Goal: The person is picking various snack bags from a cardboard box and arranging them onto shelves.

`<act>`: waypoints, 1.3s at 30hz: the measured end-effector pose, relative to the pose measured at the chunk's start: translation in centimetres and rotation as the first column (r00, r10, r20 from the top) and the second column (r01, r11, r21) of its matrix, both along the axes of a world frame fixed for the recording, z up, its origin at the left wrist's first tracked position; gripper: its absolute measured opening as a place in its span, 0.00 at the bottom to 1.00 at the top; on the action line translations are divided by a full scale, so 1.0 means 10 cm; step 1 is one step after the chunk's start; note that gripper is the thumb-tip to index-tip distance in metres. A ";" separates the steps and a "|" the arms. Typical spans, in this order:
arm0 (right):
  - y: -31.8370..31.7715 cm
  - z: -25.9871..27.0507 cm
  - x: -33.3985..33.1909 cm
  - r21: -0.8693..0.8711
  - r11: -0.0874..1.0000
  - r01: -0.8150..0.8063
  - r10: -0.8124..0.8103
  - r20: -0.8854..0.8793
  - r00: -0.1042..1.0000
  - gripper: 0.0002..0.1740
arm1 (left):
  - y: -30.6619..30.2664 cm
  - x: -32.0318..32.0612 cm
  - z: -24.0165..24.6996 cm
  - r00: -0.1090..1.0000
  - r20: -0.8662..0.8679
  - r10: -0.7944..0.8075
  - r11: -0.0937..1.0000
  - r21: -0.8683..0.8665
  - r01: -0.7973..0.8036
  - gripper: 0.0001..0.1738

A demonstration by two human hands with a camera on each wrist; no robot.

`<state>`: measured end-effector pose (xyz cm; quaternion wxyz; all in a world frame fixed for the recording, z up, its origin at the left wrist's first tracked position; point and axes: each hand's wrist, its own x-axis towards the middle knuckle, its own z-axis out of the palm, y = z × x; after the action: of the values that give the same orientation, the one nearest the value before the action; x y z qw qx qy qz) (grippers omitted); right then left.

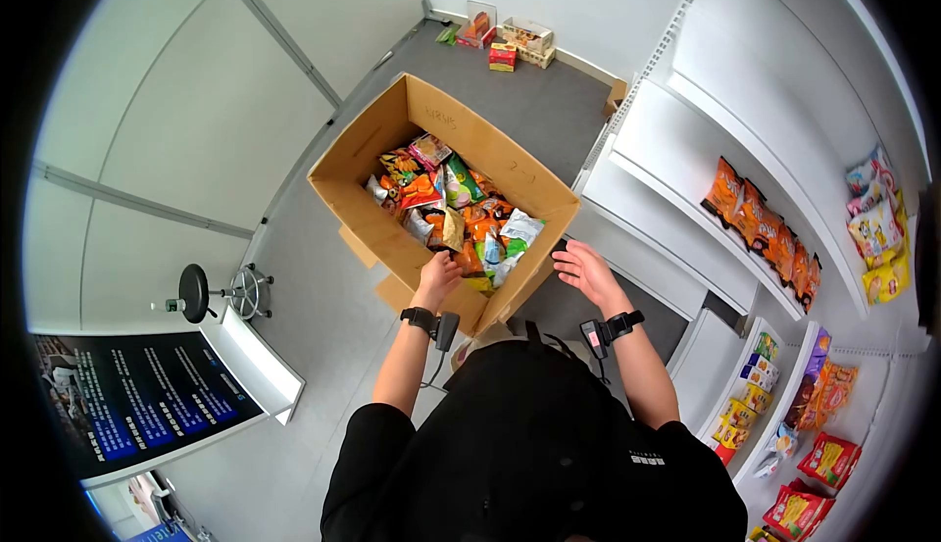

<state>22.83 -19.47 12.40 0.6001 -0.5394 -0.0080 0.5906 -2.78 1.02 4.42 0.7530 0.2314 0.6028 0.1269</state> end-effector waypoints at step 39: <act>1.99 -1.14 1.07 -0.536 0.657 -0.531 0.754 0.459 0.470 0.48 | 1.21 0.39 -2.58 0.827 -0.146 0.543 0.804 -0.196 -0.562 0.28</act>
<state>33.48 0.47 1.02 0.1901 -0.7522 -0.3244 0.5411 1.16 13.14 -21.34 0.6793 -0.0382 0.6852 0.2601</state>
